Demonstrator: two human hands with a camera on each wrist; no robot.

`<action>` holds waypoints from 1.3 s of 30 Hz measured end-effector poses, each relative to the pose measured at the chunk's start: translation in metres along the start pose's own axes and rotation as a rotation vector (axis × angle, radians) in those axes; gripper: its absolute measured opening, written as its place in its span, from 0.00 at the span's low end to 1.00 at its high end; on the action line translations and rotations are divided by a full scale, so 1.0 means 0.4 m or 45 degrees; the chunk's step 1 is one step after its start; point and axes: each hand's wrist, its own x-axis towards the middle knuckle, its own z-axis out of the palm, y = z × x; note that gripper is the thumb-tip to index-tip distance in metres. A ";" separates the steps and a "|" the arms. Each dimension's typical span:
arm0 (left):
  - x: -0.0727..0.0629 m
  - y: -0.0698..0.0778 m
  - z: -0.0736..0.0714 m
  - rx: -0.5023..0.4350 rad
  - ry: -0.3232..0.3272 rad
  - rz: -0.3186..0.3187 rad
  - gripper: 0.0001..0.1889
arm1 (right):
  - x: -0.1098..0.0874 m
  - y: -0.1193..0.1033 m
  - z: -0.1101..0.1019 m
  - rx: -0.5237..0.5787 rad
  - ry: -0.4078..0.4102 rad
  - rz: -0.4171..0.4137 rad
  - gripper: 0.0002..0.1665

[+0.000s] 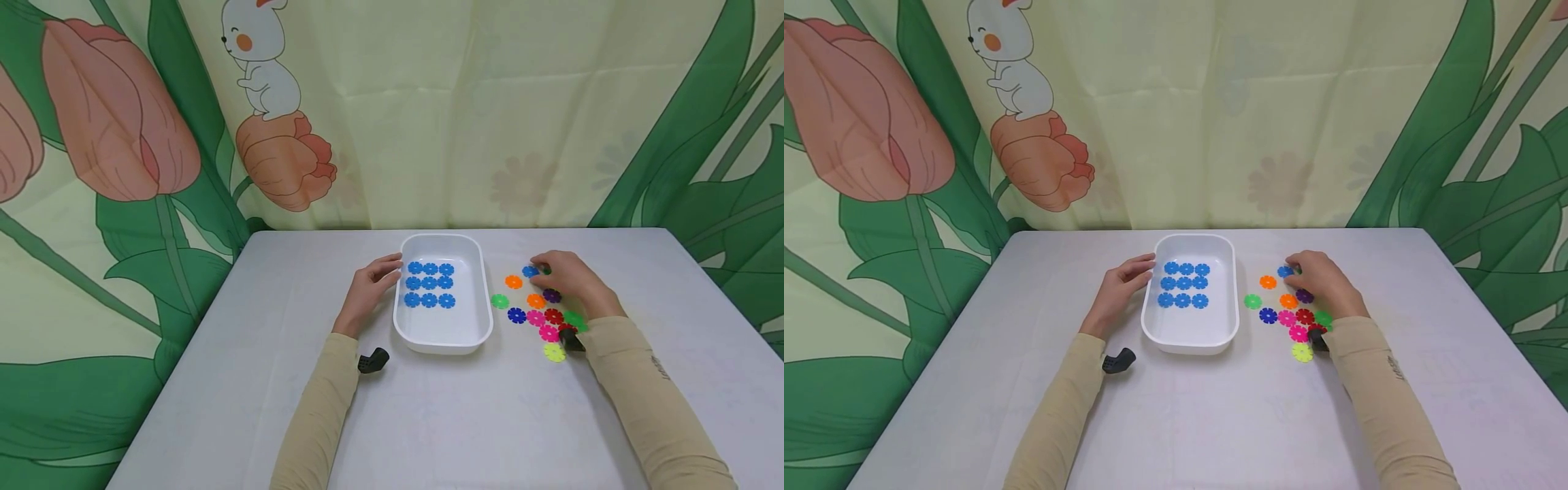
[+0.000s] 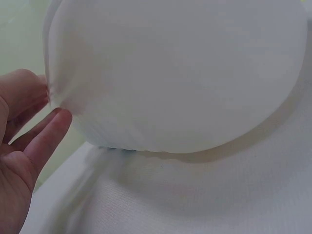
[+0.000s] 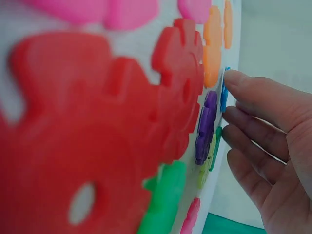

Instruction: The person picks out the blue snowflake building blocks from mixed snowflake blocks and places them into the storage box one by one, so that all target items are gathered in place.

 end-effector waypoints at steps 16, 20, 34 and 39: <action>0.040 -0.072 0.003 -0.011 0.026 0.028 0.17 | 0.013 -0.010 0.002 -0.025 0.026 -0.020 0.28; 0.039 -0.075 0.002 -0.002 0.023 0.045 0.17 | 0.017 -0.015 0.002 -0.029 0.009 -0.018 0.27; 0.036 -0.076 0.003 0.009 0.031 0.031 0.16 | 0.014 -0.020 -0.011 -0.172 -0.074 -0.117 0.22; 0.036 -0.077 0.002 0.019 0.030 0.026 0.16 | 0.009 -0.026 -0.013 -0.188 -0.083 -0.122 0.21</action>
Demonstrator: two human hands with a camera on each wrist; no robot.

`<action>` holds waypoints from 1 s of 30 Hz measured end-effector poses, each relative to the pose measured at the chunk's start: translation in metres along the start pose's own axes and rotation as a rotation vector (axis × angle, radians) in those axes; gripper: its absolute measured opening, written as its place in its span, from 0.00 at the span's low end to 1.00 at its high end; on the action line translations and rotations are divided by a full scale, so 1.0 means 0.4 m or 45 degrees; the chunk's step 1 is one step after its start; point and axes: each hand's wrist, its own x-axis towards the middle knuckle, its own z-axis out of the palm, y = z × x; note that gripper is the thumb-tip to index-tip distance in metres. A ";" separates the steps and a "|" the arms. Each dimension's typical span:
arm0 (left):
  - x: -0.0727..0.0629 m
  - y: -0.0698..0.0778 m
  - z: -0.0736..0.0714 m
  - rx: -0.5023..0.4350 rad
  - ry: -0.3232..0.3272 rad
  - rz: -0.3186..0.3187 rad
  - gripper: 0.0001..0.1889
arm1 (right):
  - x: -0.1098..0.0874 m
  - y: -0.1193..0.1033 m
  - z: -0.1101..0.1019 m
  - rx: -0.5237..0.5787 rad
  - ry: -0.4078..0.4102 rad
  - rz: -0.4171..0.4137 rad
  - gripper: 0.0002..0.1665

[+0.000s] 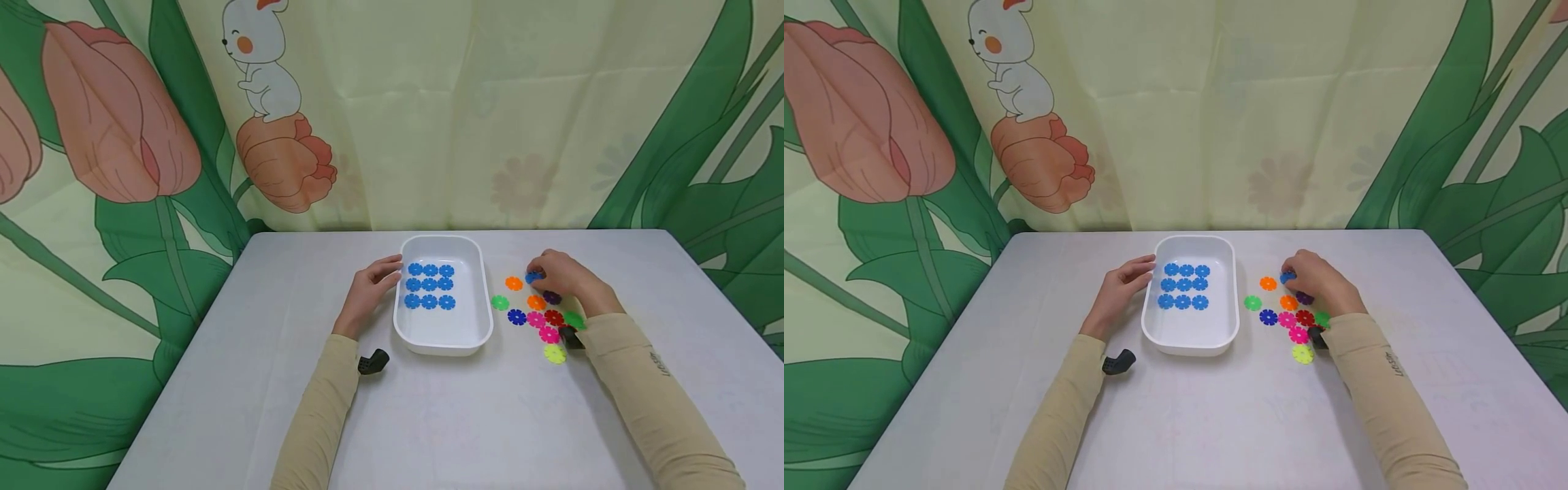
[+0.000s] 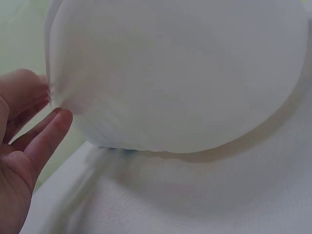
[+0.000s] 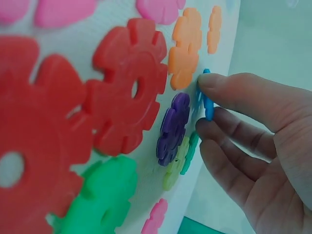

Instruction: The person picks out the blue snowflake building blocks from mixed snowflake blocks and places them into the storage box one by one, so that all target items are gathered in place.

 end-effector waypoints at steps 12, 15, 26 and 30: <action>-0.001 0.003 0.001 -0.013 0.001 -0.012 0.17 | -0.006 0.000 -0.008 0.026 -0.022 -0.012 0.23; -0.003 0.005 0.001 -0.026 0.001 -0.007 0.17 | -0.009 -0.002 -0.010 0.037 -0.020 -0.015 0.24; -0.002 0.005 -0.001 -0.023 -0.011 0.008 0.17 | -0.012 -0.003 -0.016 0.064 0.011 0.022 0.26; -0.002 0.004 -0.002 -0.032 -0.015 0.014 0.17 | -0.015 -0.020 -0.028 0.097 0.080 0.005 0.27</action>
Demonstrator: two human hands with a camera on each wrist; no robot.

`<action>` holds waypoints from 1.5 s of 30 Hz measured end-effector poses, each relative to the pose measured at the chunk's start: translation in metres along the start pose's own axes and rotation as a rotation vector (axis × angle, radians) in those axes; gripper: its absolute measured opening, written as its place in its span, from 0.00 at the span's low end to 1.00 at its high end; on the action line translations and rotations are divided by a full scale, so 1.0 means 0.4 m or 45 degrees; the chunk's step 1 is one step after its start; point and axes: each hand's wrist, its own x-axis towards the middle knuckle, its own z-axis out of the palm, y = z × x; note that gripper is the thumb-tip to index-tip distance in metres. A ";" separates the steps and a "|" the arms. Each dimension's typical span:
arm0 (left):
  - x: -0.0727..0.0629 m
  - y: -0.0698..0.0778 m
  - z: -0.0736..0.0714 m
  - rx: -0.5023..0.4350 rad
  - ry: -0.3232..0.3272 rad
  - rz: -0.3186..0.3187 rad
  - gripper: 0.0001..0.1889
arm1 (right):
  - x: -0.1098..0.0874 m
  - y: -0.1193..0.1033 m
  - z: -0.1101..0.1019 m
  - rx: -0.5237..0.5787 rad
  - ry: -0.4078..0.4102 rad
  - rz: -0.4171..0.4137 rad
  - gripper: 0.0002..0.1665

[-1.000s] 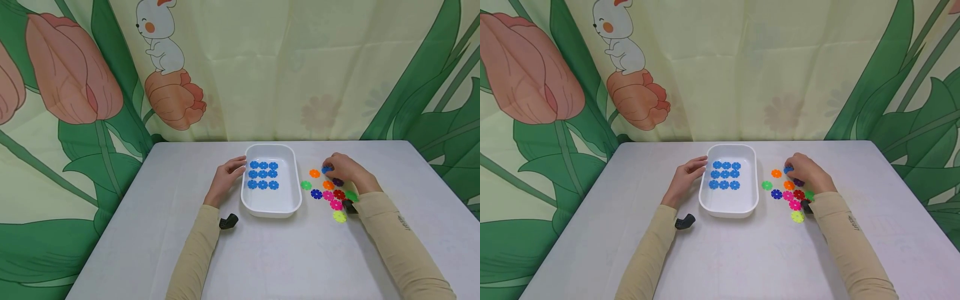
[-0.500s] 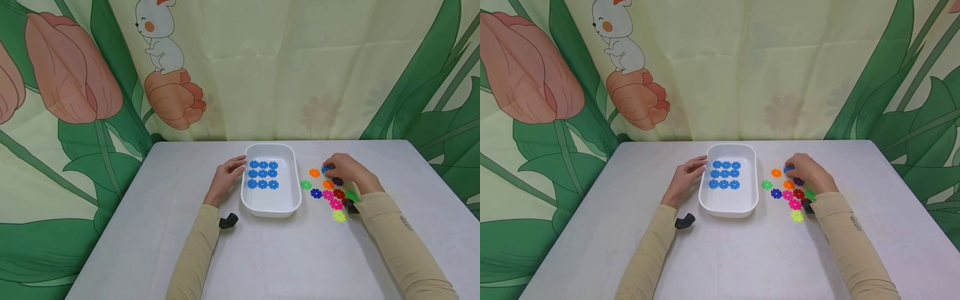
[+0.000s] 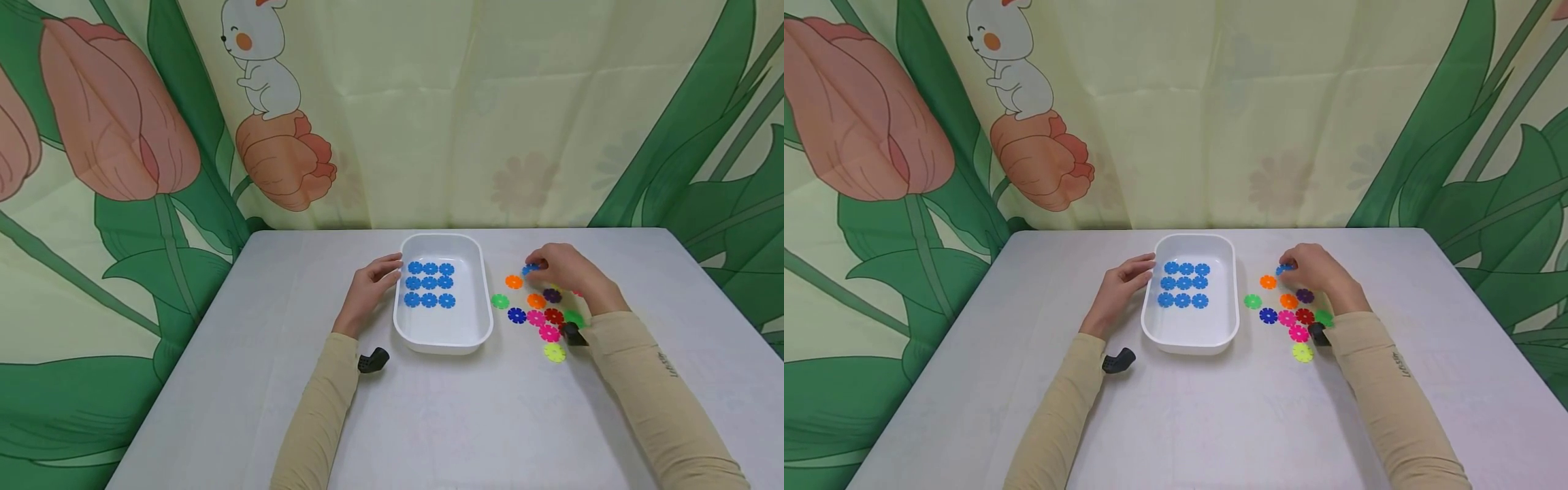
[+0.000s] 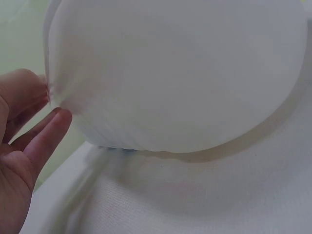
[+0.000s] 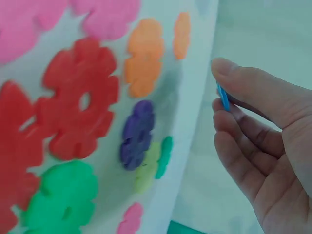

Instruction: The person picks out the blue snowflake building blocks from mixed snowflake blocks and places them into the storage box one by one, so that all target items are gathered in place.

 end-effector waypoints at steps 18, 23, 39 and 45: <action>-0.001 -0.001 0.001 0.001 0.006 -0.007 0.16 | -0.033 -0.147 -0.053 0.098 0.215 -0.238 0.24; -0.004 0.002 0.002 -0.006 0.011 -0.007 0.16 | -0.031 -0.192 -0.054 0.141 0.230 -0.285 0.23; -0.002 -0.002 0.000 -0.025 0.008 -0.028 0.16 | 0.030 -0.272 0.003 0.316 0.241 -0.445 0.22; -0.002 -0.001 0.000 -0.022 0.008 -0.038 0.16 | 0.056 -0.297 0.021 0.374 0.185 -0.454 0.23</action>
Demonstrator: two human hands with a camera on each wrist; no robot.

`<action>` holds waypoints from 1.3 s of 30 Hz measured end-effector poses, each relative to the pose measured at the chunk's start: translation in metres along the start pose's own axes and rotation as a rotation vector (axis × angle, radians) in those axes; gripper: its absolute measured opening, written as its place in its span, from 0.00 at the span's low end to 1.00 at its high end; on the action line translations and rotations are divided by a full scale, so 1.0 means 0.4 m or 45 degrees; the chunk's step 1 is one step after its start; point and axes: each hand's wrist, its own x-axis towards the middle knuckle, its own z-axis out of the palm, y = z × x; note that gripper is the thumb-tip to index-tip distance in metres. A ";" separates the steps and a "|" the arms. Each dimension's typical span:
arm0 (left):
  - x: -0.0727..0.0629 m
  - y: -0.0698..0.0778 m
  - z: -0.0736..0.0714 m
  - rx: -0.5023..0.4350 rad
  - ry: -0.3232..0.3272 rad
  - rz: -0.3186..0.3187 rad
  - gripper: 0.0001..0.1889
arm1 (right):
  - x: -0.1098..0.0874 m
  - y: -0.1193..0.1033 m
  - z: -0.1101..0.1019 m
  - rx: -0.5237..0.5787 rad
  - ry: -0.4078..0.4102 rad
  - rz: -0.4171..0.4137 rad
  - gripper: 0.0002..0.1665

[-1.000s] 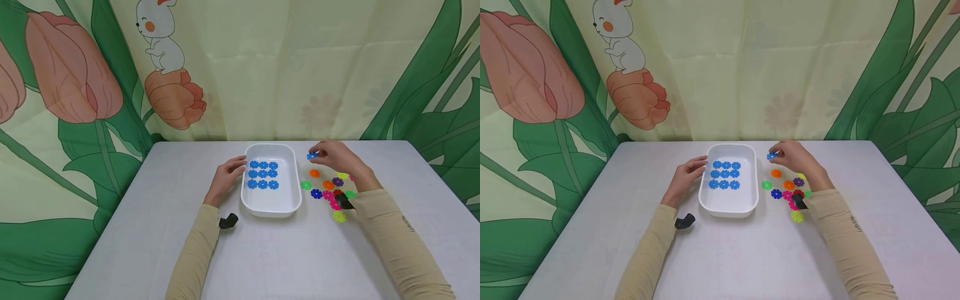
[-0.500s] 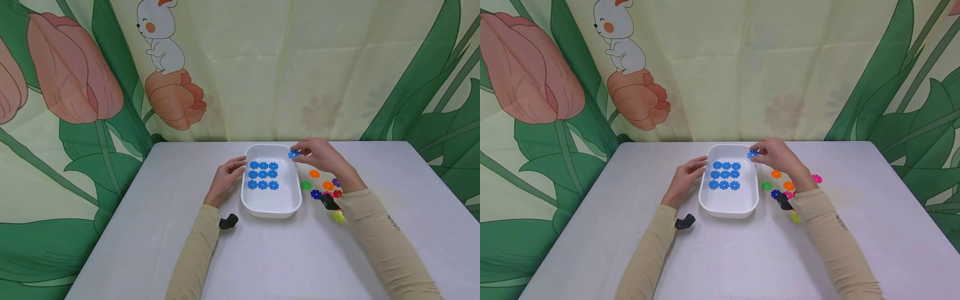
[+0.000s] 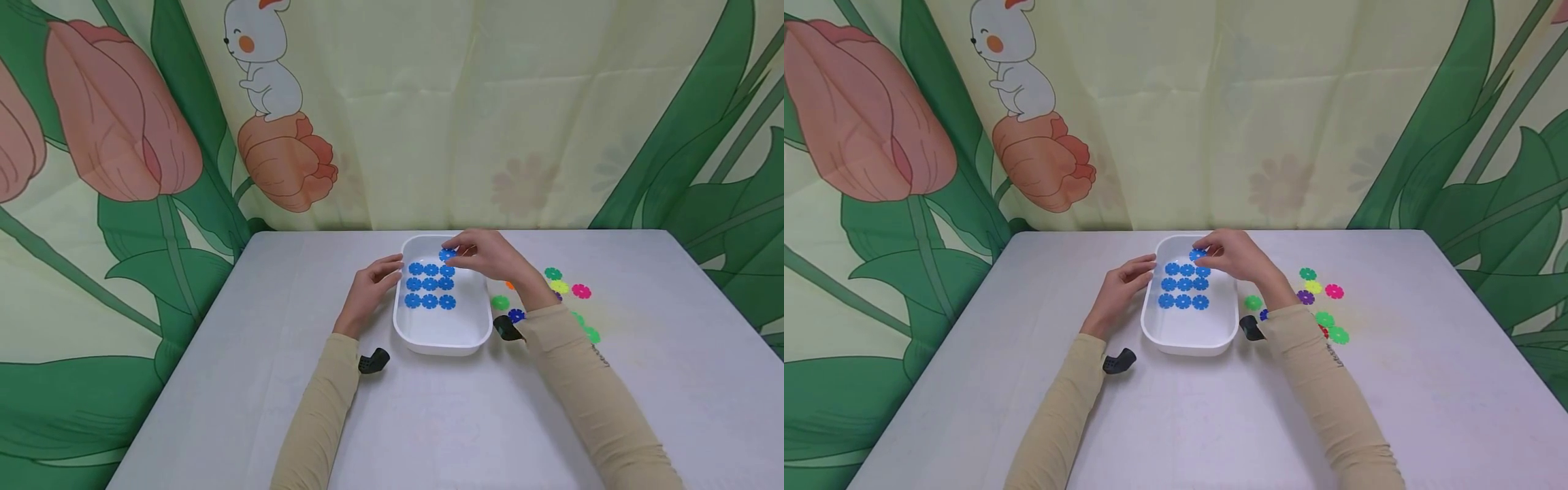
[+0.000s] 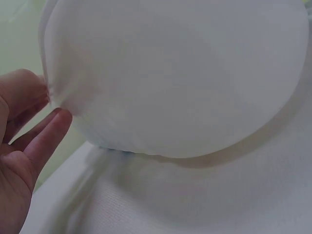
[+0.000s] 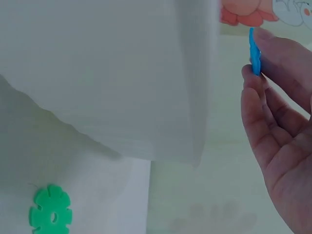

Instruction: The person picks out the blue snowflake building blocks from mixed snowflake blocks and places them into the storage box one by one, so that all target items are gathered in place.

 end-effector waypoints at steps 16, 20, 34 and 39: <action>0.002 0.007 -0.004 -0.003 -0.008 0.002 0.17 | 0.024 -0.047 -0.030 -0.058 -0.047 0.019 0.23; 0.001 0.007 -0.003 0.008 -0.003 0.000 0.17 | 0.036 -0.064 -0.031 -0.065 -0.044 0.041 0.23; 0.002 0.004 -0.001 0.020 -0.015 -0.012 0.16 | 0.066 -0.067 0.022 -0.048 -0.202 -0.101 0.21; 0.005 -0.001 -0.004 0.022 -0.023 -0.003 0.15 | 0.076 -0.061 0.041 -0.034 -0.257 -0.132 0.22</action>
